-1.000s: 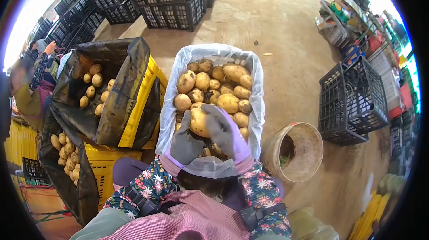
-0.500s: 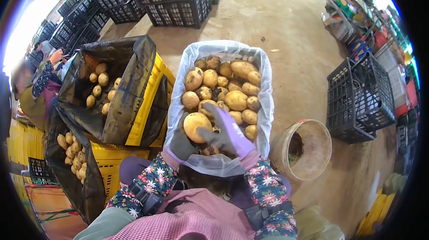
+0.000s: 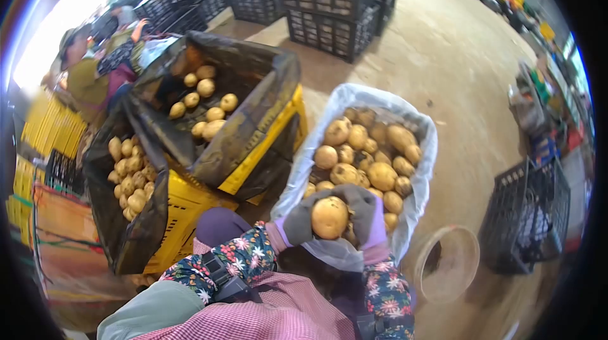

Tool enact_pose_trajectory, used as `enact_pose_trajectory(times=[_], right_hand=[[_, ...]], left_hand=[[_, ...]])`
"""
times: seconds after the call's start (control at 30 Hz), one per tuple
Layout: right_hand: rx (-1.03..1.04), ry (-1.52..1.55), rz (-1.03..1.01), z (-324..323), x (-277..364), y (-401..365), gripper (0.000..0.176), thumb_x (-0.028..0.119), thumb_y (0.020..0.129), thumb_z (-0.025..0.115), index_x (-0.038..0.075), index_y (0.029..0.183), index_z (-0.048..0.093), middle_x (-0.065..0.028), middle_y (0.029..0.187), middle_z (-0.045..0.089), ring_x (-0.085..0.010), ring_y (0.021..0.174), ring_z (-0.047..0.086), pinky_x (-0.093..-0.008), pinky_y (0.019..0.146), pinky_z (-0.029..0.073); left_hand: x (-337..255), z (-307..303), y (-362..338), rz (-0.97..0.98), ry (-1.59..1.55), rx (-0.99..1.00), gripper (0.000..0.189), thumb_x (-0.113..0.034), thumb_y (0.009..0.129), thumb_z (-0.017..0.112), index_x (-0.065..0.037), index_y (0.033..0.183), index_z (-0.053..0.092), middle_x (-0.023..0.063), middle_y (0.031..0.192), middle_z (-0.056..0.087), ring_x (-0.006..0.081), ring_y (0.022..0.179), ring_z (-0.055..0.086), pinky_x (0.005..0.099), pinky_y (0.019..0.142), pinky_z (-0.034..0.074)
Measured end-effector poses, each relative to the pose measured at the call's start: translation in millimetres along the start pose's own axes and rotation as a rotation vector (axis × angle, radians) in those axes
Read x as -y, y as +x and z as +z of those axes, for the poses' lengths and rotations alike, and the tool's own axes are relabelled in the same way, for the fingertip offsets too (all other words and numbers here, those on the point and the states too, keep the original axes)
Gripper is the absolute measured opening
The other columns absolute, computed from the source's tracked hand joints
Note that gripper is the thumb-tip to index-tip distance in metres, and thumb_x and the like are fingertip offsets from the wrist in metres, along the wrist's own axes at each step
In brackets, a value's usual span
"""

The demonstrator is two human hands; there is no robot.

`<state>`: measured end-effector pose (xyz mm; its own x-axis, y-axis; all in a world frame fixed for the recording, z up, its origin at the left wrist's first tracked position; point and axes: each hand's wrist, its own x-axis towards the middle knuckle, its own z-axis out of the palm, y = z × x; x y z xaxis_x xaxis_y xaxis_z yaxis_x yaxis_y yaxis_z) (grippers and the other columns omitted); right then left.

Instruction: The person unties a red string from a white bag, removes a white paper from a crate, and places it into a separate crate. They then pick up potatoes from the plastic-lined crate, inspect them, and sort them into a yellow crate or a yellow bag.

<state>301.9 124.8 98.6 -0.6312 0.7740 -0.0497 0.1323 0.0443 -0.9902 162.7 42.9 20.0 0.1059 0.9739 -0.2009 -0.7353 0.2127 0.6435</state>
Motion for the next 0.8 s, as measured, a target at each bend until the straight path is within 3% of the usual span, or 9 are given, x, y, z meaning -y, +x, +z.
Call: enact_pose_trajectory(times=[0.07,0.17,0.2,0.37,0.43,0.5,0.7,0.77,0.8], right_hand=[[-0.120,0.138,0.059,1,-2,2,0.032,0.020,0.097,0.041,-0.002,0.095,0.065,-0.0084,0.094,0.066,-0.0158,0.090,0.063,-0.0285,0.084,0.049],[-0.276,0.042,-0.025,-9,0,-2,0.031,0.024,0.095,0.048,-0.001,0.092,0.067,-0.0070,0.092,0.067,-0.0138,0.090,0.060,-0.0281,0.084,0.046],[-0.307,0.038,-0.085,-19,-18,-2,0.036,0.028,0.097,0.047,-0.001,0.094,0.068,-0.0078,0.094,0.068,-0.0150,0.091,0.060,-0.0282,0.085,0.045],[-0.379,0.169,0.048,-52,-31,-3,0.032,0.022,0.099,0.044,-0.003,0.107,0.061,-0.0130,0.104,0.065,-0.0185,0.102,0.062,-0.0293,0.095,0.046],[-0.412,0.107,0.082,-63,-41,8,0.034,0.026,0.098,0.047,-0.002,0.105,0.063,-0.0118,0.101,0.066,-0.0185,0.102,0.062,-0.0288,0.093,0.047],[-0.345,-0.020,0.188,-67,-46,25,0.035,0.028,0.096,0.050,-0.003,0.104,0.064,-0.0097,0.099,0.067,-0.0169,0.099,0.062,-0.0276,0.089,0.047],[-0.395,-0.388,0.247,-52,-115,140,0.045,0.027,0.083,0.065,-0.001,0.117,0.059,-0.0158,0.105,0.067,-0.0213,0.095,0.064,-0.0315,0.084,0.049],[-0.430,-0.556,0.323,-47,-140,178,0.069,0.037,0.075,0.071,0.003,0.131,0.046,-0.0236,0.111,0.063,-0.0352,0.103,0.062,-0.0407,0.089,0.048],[-0.402,-0.679,0.283,-45,-166,194,0.071,0.037,0.072,0.074,0.004,0.129,0.045,-0.0238,0.113,0.061,-0.0379,0.106,0.058,-0.0430,0.091,0.046]], left_hand=[[-35,23,-10,-0.241,-0.540,-0.046,0.044,-0.039,0.094,0.051,-0.006,0.123,0.051,0.0104,0.112,0.062,0.0243,0.104,0.061,0.0435,0.089,0.053],[-91,-24,-24,0.534,0.739,-0.123,0.037,-0.035,0.096,0.043,-0.010,0.124,0.049,0.0101,0.119,0.056,0.0209,0.116,0.052,0.0408,0.101,0.043],[-132,-17,-30,0.612,0.747,-0.234,0.035,-0.035,0.096,0.045,-0.009,0.119,0.050,0.0089,0.113,0.056,0.0199,0.108,0.053,0.0385,0.094,0.044],[-264,-62,-65,0.684,0.647,-0.626,0.034,-0.038,0.098,0.045,-0.006,0.097,0.058,0.0021,0.086,0.055,0.0131,0.080,0.056,0.0290,0.067,0.047],[-285,-168,-68,0.567,1.310,-0.734,0.037,-0.034,0.097,0.047,0.000,0.106,0.058,0.0025,0.095,0.057,0.0116,0.085,0.053,0.0253,0.072,0.044],[-278,-97,-78,0.168,1.334,-0.698,0.040,-0.034,0.097,0.050,0.002,0.115,0.055,0.0066,0.109,0.059,0.0127,0.100,0.054,0.0264,0.089,0.042],[-187,7,-17,0.786,1.019,-0.551,0.025,-0.011,0.095,0.048,0.002,0.113,0.059,0.0087,0.105,0.061,0.0156,0.099,0.056,0.0286,0.091,0.043],[-156,25,-2,0.544,1.199,-0.461,0.023,-0.008,0.093,0.051,0.002,0.113,0.059,0.0071,0.106,0.061,0.0151,0.100,0.056,0.0282,0.090,0.044],[-132,26,7,0.388,0.786,-0.443,0.025,-0.011,0.094,0.052,0.002,0.115,0.059,0.0052,0.107,0.061,0.0114,0.100,0.054,0.0257,0.089,0.043]])
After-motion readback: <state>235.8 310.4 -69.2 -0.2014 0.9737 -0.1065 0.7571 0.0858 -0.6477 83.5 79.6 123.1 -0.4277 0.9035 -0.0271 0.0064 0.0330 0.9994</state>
